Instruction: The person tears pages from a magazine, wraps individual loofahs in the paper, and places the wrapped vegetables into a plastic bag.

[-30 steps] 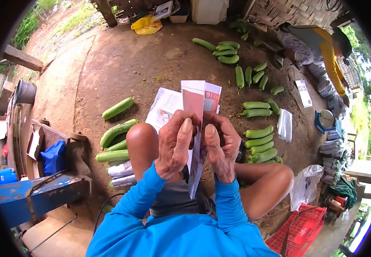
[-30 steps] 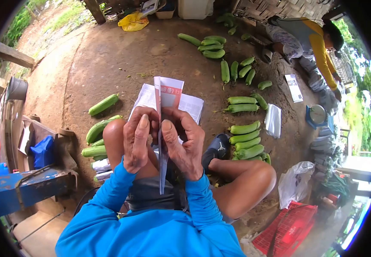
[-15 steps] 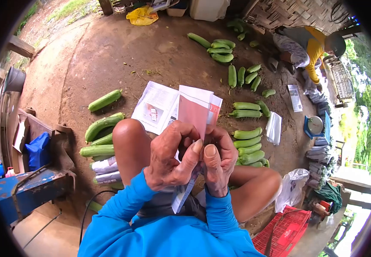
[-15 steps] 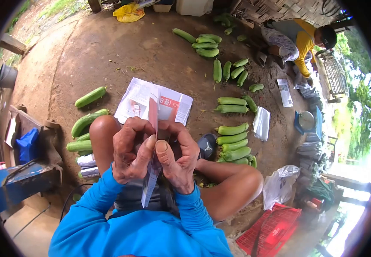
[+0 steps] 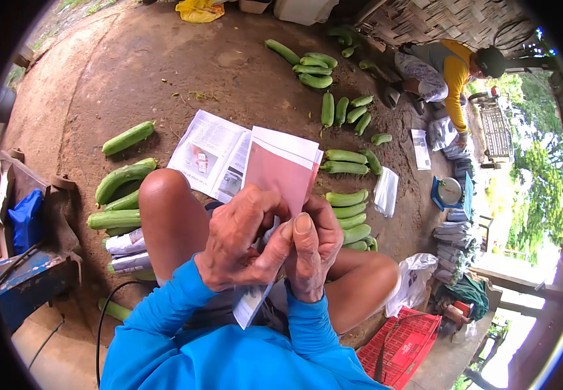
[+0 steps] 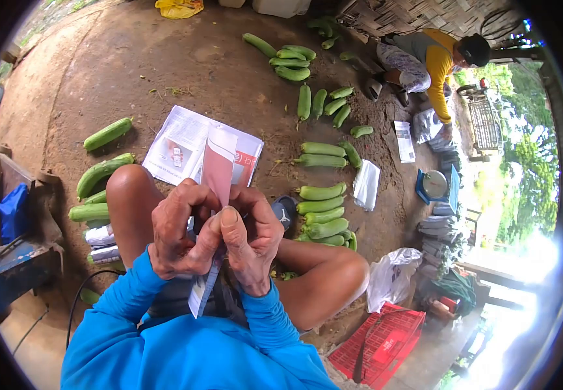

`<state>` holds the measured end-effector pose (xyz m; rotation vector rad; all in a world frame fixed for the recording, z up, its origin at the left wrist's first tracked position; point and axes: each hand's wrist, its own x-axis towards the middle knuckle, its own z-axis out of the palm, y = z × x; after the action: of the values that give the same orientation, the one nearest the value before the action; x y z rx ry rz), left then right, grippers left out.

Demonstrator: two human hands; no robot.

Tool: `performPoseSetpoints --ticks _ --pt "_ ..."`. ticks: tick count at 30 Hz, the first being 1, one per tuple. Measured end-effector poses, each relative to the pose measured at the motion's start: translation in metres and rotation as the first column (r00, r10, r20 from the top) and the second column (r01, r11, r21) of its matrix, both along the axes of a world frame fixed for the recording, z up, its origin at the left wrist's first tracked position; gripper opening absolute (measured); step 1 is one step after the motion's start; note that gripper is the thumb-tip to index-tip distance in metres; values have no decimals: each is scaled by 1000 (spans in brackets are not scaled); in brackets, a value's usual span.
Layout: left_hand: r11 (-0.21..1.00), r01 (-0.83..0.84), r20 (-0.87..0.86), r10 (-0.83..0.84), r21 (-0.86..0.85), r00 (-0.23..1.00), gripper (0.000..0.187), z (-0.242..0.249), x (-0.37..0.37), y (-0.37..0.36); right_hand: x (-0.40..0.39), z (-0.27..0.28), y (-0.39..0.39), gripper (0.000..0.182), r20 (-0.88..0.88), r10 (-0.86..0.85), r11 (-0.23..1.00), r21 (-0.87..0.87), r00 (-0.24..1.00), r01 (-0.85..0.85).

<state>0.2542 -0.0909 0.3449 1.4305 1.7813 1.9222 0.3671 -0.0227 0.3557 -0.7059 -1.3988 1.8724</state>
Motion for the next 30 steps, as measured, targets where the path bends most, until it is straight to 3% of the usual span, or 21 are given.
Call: performPoseSetpoints --ticks 12,20,24,26,27,29,30 --pt "996 56 -7 -55 67 998 26 -7 -6 -6 4 -11 -1 33 -27 35 999 6 999 -35" --pt "996 81 198 -86 31 977 24 -12 -4 -15 -3 -18 -5 35 -34 66 998 -22 997 -67" --pt "993 118 126 -119 22 985 27 -21 -12 -13 -9 -25 -2 31 -37 72 997 4 997 -72" --pt "987 139 258 -115 -77 959 32 -21 -12 -13 -14 -26 -1 30 -22 53 987 -148 998 -56" --pt "986 144 251 -119 -83 961 32 -21 -12 -13 -16 -27 1 30 -29 46 987 -152 998 -50" --pt "950 148 255 -77 -274 964 37 -20 -16 -12 -22 -34 8 28 24 76 984 -163 997 -71" --pt "950 131 242 -61 -282 968 29 -26 -18 -10 -24 -39 12 25 8 97 986 -134 995 -95"
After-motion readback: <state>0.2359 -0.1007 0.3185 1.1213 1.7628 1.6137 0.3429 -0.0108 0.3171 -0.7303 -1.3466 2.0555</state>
